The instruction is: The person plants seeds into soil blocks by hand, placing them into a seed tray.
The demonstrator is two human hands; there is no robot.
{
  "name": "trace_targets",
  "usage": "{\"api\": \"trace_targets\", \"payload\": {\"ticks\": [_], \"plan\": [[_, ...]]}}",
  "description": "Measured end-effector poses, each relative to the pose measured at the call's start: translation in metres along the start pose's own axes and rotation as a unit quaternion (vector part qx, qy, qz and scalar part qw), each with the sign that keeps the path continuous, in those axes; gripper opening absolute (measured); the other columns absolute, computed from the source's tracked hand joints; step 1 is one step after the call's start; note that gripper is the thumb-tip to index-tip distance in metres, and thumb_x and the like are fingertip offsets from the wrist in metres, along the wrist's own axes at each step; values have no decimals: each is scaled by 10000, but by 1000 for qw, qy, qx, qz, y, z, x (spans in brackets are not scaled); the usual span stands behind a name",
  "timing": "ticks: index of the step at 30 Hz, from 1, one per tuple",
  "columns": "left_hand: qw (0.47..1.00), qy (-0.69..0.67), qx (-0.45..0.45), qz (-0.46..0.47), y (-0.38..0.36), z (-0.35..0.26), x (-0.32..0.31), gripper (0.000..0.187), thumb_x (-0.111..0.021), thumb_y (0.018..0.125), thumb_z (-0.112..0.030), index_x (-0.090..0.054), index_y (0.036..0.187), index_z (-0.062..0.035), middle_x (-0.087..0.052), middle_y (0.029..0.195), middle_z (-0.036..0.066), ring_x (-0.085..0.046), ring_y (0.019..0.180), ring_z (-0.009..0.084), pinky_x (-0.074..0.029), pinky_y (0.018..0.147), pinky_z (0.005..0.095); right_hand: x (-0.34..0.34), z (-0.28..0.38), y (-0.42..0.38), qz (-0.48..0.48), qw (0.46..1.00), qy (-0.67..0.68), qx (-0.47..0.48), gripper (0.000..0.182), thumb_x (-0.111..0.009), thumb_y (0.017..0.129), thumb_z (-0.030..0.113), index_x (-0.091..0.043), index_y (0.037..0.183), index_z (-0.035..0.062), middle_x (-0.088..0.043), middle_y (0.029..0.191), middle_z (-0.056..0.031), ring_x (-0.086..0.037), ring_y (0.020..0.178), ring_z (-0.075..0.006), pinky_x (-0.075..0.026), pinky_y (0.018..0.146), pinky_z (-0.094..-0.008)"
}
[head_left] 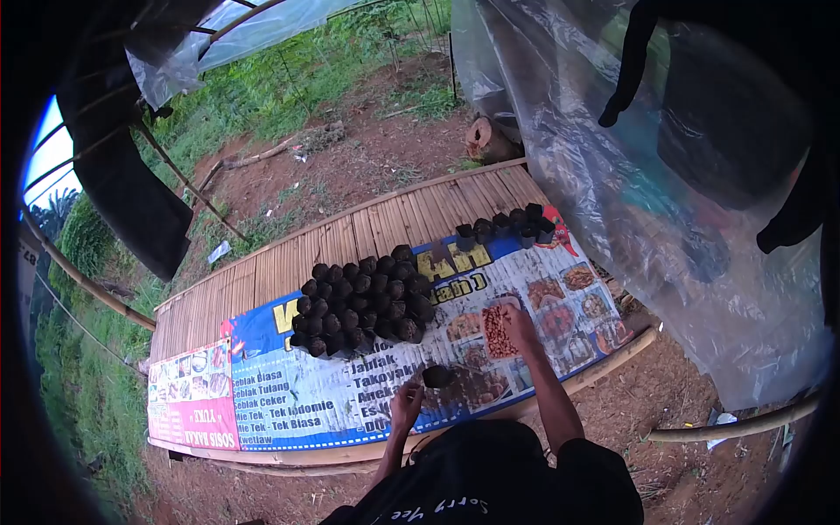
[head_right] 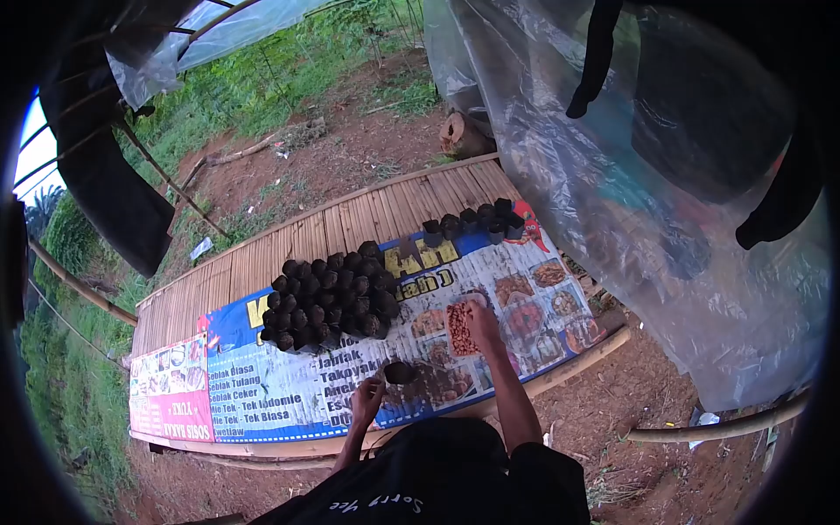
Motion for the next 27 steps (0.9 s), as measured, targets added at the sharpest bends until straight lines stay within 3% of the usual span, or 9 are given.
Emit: {"api": "trace_targets", "payload": {"ticks": [4,7,11,13,15,17,21,25,27], "plan": [[1000,-18,12,8,-2,10,-2,258,-618,856,-261,-636,970,-30,-692,779,126,-684,705,217,-520,649,332,0,0,1,-21,999,-49,3,181,-639,796,117,-568,932,23,-631,803,-194,-609,789,-398,-483,681,-480],[1000,-10,-8,1,10,3,-1,274,-617,858,-272,-632,968,-22,-688,769,131,-680,714,223,-519,660,339,8,23,7,-17,997,-67,45,223,-695,784,162,-600,900,-3,-647,809,-183,-624,774,-367,-490,651,-432],[999,-12,25,21,13,3,-7,362,-606,871,-334,-588,1049,-20,-667,830,186,-664,750,288,-505,657,388,-1,64,-14,42,991,107,72,187,-700,791,169,-687,876,2,-673,731,-125,-652,666,-176,-495,636,-300],[1000,9,16,20,16,-11,-6,418,-588,882,-369,-530,1121,-31,-658,835,205,-653,777,336,-497,688,419,-21,76,-25,107,980,160,47,169,-685,803,154,-689,888,8,-677,746,-107,-651,683,-170,-494,645,-295],[999,21,10,29,22,-4,-14,470,-613,854,-401,-498,1148,-53,-650,847,248,-636,823,421,-492,724,476,-37,89,-37,135,979,142,57,163,-681,806,149,-688,891,10,-680,763,-101,-651,700,-167,-493,655,-291],[998,43,4,47,25,6,-24,498,-632,837,-404,-482,1164,-59,-644,862,259,-626,843,441,-490,739,487,-56,98,-52,164,976,126,65,156,-677,810,143,-688,894,13,-684,781,-94,-652,716,-164,-492,665,-287],[998,42,1,47,22,0,-24,494,-658,817,-378,-476,1159,-71,-642,887,257,-616,878,445,-486,759,497,-93,116,-73,242,958,124,97,174,-680,808,160,-683,897,11,-687,830,-111,-659,765,-190,-491,700,-302],[999,44,-9,27,24,3,-25,452,-647,821,-320,-472,1158,-74,-648,881,237,-623,854,433,-489,749,492,-107,128,-89,258,950,120,129,164,-663,816,144,-687,907,10,-682,862,-152,-666,819,-269,-497,735,-336],[999,41,-15,18,20,-14,-16,413,-632,827,-275,-476,1152,-72,-655,854,229,-641,834,399,-494,727,472,-108,130,-94,221,951,130,175,155,-651,824,131,-688,911,8,-678,877,-169,-660,837,-300,-498,750,-357]]}}
Point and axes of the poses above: each hand's wrist, its own y-axis towards the middle knuckle, its own x-axis out of the back of the hand, z = x × y, the point moved 9 cm from there along y, towards the middle knuckle
